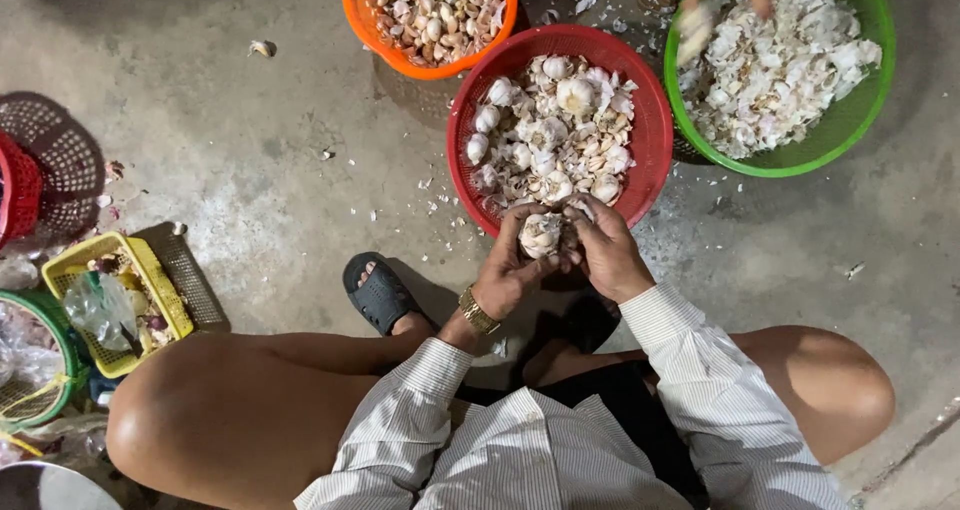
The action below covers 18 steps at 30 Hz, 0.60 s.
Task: The person is peeling garlic cloves by hand, separating the cloves from the skins and sorting them into different colored bowls on the floor.
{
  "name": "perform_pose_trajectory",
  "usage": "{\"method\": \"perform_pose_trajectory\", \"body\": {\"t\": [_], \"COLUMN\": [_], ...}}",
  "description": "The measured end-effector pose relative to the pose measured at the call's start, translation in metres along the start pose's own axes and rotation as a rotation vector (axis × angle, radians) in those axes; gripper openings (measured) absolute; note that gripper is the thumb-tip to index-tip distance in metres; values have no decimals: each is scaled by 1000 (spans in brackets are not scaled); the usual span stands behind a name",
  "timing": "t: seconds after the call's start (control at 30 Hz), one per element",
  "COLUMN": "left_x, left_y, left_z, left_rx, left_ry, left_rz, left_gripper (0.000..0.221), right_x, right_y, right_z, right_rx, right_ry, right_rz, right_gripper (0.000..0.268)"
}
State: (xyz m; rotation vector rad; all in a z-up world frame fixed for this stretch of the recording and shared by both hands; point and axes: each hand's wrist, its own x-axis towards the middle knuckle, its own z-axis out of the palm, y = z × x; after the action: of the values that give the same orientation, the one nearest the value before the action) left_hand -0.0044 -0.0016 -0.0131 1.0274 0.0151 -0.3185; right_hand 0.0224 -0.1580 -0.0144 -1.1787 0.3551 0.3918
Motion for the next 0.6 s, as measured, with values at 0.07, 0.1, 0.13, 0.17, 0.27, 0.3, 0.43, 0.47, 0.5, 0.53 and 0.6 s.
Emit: {"method": "perform_pose_trajectory", "body": {"t": [0.07, 0.1, 0.13, 0.17, 0.27, 0.3, 0.43, 0.47, 0.5, 0.53, 0.6], "left_x": [-3, -2, -1, 0, -5, -5, -4, -4, -4, -4, -5], "left_y": [-3, -4, -6, -8, -13, -10, -3, -3, -1, 2, 4], "left_z": [-1, -4, -6, -9, -15, -15, -11, -9, -10, -12, -13], "left_rx": [45, 45, 81, 118, 195, 195, 595, 601, 601, 611, 620], "left_ry": [26, 27, 37, 46, 51, 53, 27, 21, 22, 20, 18], "left_rz": [7, 7, 14, 22, 8, 8, -138, -128, -130, -116, -104], "left_gripper": [65, 65, 64, 64, 69, 69, 64, 64, 64, 65, 68], "right_x": [4, 7, 9, 12, 12, 14, 15, 14, 9, 3, -1], "right_y": [7, 9, 11, 12, 15, 20, 27, 25, 12, 0, -11], "right_z": [-7, -7, -8, -9, -18, -25, -34, -30, -20, -9, 1], "right_rx": [-97, -96, -195, -293, -610, -609, -817, -920, -920, -899, -877], "right_ry": [-17, -18, 11, 40, -86, -87, -292, -376, -377, -411, -443], "right_rz": [-34, -33, -52, -71, -275, -274, -307, -350, -348, -347, -345], "right_gripper": [14, 14, 12, 20, 38, 38, 43, 43, 43, 44, 48]}}
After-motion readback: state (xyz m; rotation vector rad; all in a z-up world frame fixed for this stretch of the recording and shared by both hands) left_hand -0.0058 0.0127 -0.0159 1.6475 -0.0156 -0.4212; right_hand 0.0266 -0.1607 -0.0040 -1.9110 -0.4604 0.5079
